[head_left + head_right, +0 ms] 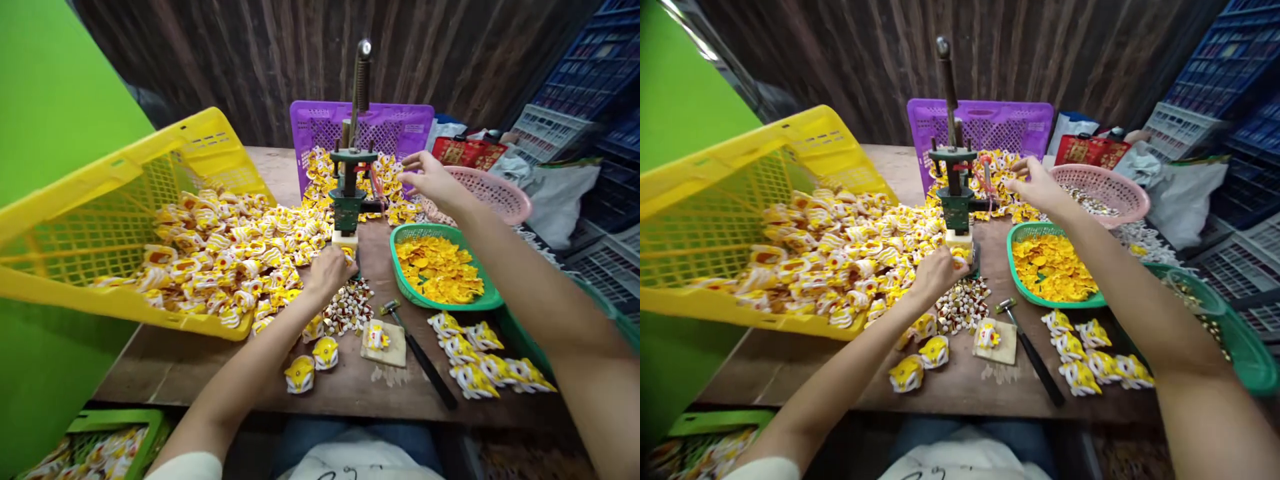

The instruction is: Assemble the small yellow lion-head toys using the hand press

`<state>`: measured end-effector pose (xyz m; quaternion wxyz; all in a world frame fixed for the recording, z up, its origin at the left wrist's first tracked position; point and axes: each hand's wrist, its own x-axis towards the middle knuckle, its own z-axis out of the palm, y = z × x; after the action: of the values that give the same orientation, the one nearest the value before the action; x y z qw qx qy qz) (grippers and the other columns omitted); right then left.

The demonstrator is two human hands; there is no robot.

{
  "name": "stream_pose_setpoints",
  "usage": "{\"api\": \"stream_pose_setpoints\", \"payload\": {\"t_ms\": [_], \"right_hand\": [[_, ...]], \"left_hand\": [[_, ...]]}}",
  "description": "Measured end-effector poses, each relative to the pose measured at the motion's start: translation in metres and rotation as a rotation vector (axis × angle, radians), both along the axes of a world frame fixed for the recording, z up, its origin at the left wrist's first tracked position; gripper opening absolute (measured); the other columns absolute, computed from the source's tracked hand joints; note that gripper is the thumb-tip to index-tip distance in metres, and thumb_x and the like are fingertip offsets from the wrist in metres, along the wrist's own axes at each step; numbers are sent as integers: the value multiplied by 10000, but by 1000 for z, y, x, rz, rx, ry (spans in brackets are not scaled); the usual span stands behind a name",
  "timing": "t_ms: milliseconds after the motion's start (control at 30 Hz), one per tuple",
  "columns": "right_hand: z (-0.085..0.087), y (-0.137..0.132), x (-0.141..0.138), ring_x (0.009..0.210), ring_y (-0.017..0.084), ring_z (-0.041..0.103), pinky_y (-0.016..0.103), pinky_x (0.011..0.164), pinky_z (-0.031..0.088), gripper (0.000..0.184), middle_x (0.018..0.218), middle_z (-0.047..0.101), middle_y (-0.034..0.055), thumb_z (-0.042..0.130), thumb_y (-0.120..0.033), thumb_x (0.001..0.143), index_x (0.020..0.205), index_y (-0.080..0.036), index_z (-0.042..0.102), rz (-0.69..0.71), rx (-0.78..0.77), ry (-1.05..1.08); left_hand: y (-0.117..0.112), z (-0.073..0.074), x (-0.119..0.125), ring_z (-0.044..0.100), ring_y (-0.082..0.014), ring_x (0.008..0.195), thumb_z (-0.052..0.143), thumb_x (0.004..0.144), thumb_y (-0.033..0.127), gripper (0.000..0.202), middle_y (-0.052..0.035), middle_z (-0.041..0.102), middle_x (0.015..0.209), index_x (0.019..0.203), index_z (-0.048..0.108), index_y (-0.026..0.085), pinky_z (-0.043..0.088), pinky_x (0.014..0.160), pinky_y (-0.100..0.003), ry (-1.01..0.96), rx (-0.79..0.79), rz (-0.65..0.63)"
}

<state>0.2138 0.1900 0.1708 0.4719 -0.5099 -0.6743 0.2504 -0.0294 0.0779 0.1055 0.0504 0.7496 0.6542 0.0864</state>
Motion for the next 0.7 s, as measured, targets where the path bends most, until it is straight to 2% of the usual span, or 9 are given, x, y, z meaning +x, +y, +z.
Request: {"api": "stream_pose_setpoints", "payload": {"t_ms": [67,167,233,300,400,467,533,600,700], "right_hand": [[-1,-61,7,1049,253,595,437,859,569,359,1136,590,81,682,-347,797,1116,-231,567,88,-43,-34],[-13,-149,3,1102,284,602,449,888,571,385,1186,606,89,703,-381,811,1151,-255,572,228,-207,-36],[-26,-193,-8,1190,300,580,457,939,553,411,1263,594,86,694,-404,829,1192,-280,549,241,-295,8],[-41,-224,-23,1299,301,522,454,980,531,486,1386,535,97,665,-412,852,1284,-288,481,235,-370,109],[-63,-245,-47,1353,259,488,417,1024,509,613,1462,479,123,650,-411,857,1385,-260,376,247,-426,334],[-74,-249,-61,1260,235,569,386,1003,523,609,1382,554,118,662,-427,843,1365,-239,411,231,-400,482],[-82,-252,-73,1092,219,651,359,914,561,555,1241,640,97,675,-443,826,1299,-221,489,162,-343,576],[-86,-254,-83,954,207,670,334,803,577,496,1110,680,78,693,-437,809,1226,-208,551,31,-261,548],[-87,-256,-94,900,218,644,348,766,558,407,1035,681,73,726,-387,784,1131,-209,607,-197,-72,290]], "left_hand": [[-13,5,-10,713,-325,864,596,826,360,280,-190,713,848,858,646,87,513,712,-340,-145,-72,3],[-31,2,-25,675,-237,582,575,825,455,317,-95,654,595,722,560,156,487,553,-294,-603,-382,38],[-41,-3,-30,621,-190,474,587,804,501,344,-50,615,527,734,522,170,481,500,-279,-938,-622,20],[-51,-7,-29,603,-162,463,640,758,496,356,-31,609,541,757,532,157,495,500,-271,-1172,-789,-48],[-66,-11,-21,599,-134,505,691,712,455,356,-37,630,630,792,587,124,510,523,-258,-1327,-942,-144],[-73,-15,-15,603,-135,544,642,744,452,344,-56,648,679,829,619,119,517,545,-261,-1374,-1048,-172],[-79,-22,-10,610,-149,586,528,800,442,350,-77,656,702,867,643,119,518,563,-266,-1420,-1162,-151],[-84,-31,-6,610,-156,603,419,836,414,386,-86,650,703,898,658,117,520,576,-272,-1469,-1244,-78],[-89,-43,1,606,-144,590,354,881,377,411,-86,659,739,967,664,122,534,608,-275,-1505,-1250,19]]}}
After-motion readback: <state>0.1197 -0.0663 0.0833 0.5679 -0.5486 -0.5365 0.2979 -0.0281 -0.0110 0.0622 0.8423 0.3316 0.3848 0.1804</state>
